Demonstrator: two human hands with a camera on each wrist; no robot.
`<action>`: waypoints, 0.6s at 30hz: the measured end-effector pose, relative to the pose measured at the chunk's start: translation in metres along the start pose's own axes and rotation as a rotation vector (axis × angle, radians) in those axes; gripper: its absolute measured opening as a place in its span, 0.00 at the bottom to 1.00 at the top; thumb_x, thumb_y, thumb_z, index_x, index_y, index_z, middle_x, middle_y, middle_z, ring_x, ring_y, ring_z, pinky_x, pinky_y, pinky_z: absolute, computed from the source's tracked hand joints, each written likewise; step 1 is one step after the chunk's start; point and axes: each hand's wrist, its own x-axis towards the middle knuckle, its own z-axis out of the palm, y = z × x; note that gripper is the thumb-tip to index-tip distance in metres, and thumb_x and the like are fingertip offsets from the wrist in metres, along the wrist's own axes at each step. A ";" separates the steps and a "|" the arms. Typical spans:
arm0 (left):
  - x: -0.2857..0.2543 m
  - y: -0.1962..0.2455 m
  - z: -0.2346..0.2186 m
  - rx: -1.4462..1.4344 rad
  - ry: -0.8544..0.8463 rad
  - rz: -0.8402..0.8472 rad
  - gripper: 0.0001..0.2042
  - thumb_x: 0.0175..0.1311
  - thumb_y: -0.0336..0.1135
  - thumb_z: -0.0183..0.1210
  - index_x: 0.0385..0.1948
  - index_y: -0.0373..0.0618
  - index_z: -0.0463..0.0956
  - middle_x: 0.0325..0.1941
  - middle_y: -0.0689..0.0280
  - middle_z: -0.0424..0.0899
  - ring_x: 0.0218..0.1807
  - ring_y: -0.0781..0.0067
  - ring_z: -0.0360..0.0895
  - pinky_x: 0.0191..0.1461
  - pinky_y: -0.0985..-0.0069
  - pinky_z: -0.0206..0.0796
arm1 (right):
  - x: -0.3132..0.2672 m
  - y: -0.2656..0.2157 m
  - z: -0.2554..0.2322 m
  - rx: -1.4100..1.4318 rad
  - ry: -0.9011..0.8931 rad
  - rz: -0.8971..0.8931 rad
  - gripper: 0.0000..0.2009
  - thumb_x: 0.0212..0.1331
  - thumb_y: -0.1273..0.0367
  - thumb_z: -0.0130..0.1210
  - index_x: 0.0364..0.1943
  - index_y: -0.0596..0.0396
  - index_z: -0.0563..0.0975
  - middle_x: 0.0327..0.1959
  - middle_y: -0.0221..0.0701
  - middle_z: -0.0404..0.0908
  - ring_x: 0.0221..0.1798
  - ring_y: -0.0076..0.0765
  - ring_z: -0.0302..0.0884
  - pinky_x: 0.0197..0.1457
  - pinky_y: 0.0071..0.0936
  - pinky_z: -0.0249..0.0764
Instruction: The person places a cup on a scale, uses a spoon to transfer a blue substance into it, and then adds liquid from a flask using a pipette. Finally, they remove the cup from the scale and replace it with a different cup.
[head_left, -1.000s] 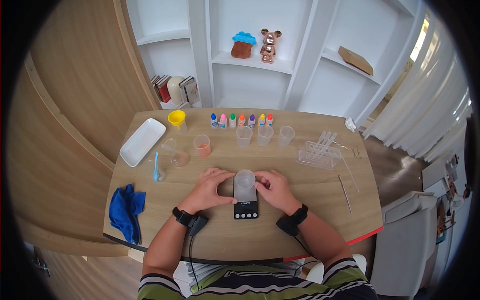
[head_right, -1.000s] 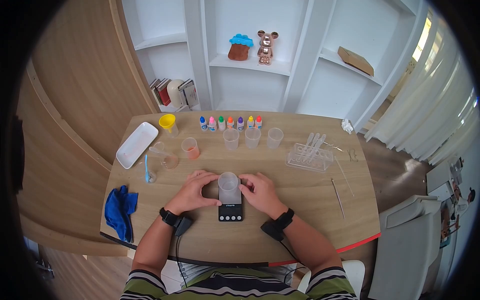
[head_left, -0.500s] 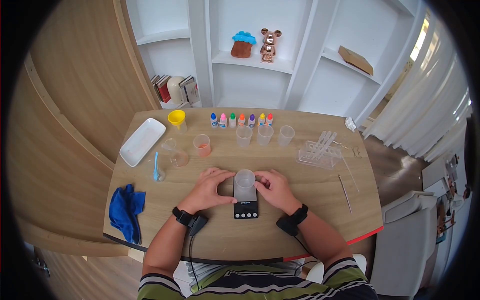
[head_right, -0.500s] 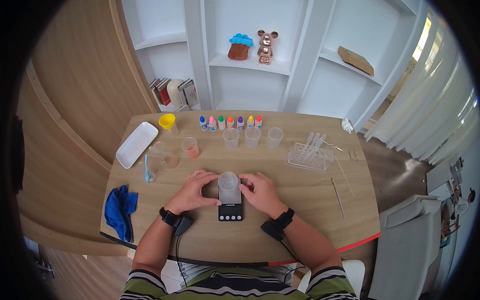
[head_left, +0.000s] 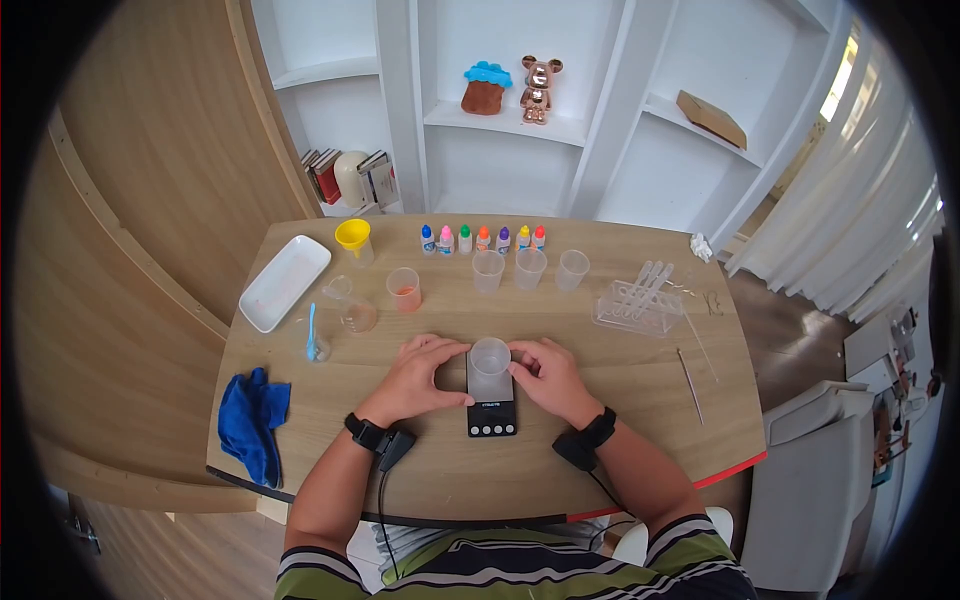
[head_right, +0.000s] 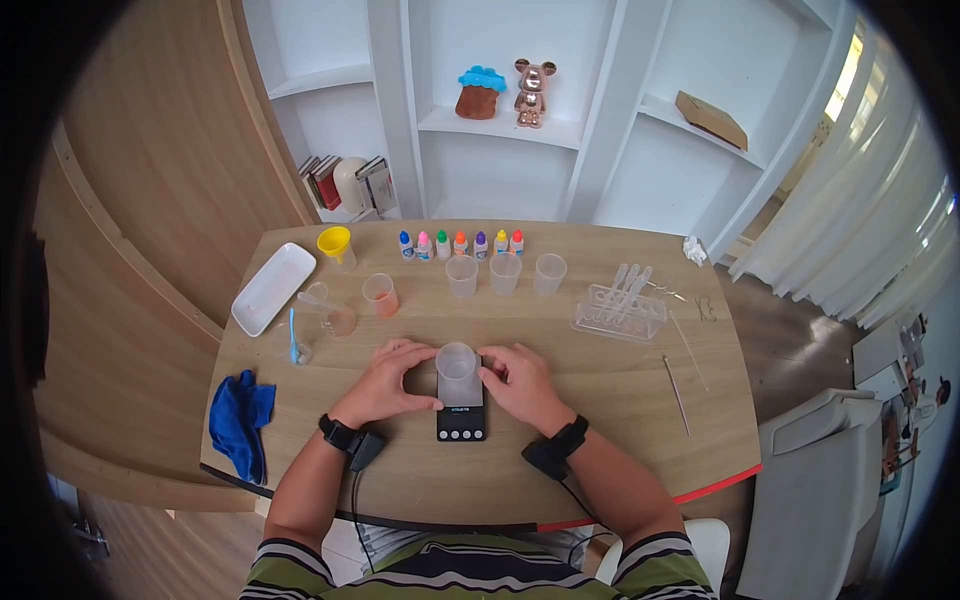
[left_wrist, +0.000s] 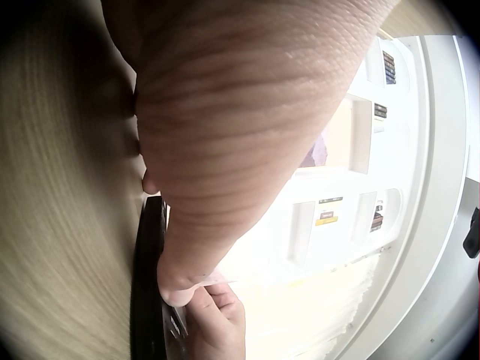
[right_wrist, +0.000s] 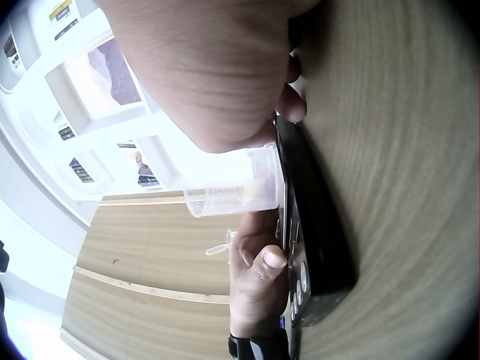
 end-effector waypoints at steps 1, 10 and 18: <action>0.000 -0.001 0.000 0.000 0.003 0.005 0.41 0.47 0.49 0.85 0.67 0.48 0.82 0.65 0.62 0.86 0.69 0.55 0.75 0.79 0.59 0.58 | 0.000 0.000 0.000 0.008 0.004 0.004 0.15 0.63 0.68 0.72 0.54 0.51 0.88 0.28 0.31 0.84 0.33 0.37 0.81 0.38 0.37 0.79; 0.000 0.000 0.000 0.013 0.002 0.004 0.41 0.47 0.49 0.85 0.67 0.48 0.82 0.65 0.62 0.86 0.69 0.55 0.75 0.79 0.59 0.59 | 0.000 -0.002 -0.001 0.019 0.002 0.016 0.15 0.62 0.69 0.72 0.54 0.51 0.89 0.29 0.32 0.83 0.33 0.38 0.82 0.39 0.37 0.79; 0.000 -0.003 0.002 0.006 0.008 0.013 0.41 0.47 0.50 0.85 0.67 0.48 0.82 0.65 0.62 0.86 0.70 0.54 0.75 0.78 0.58 0.59 | 0.000 0.000 0.000 0.020 0.001 0.002 0.15 0.63 0.69 0.72 0.54 0.51 0.88 0.29 0.32 0.84 0.33 0.38 0.81 0.39 0.37 0.80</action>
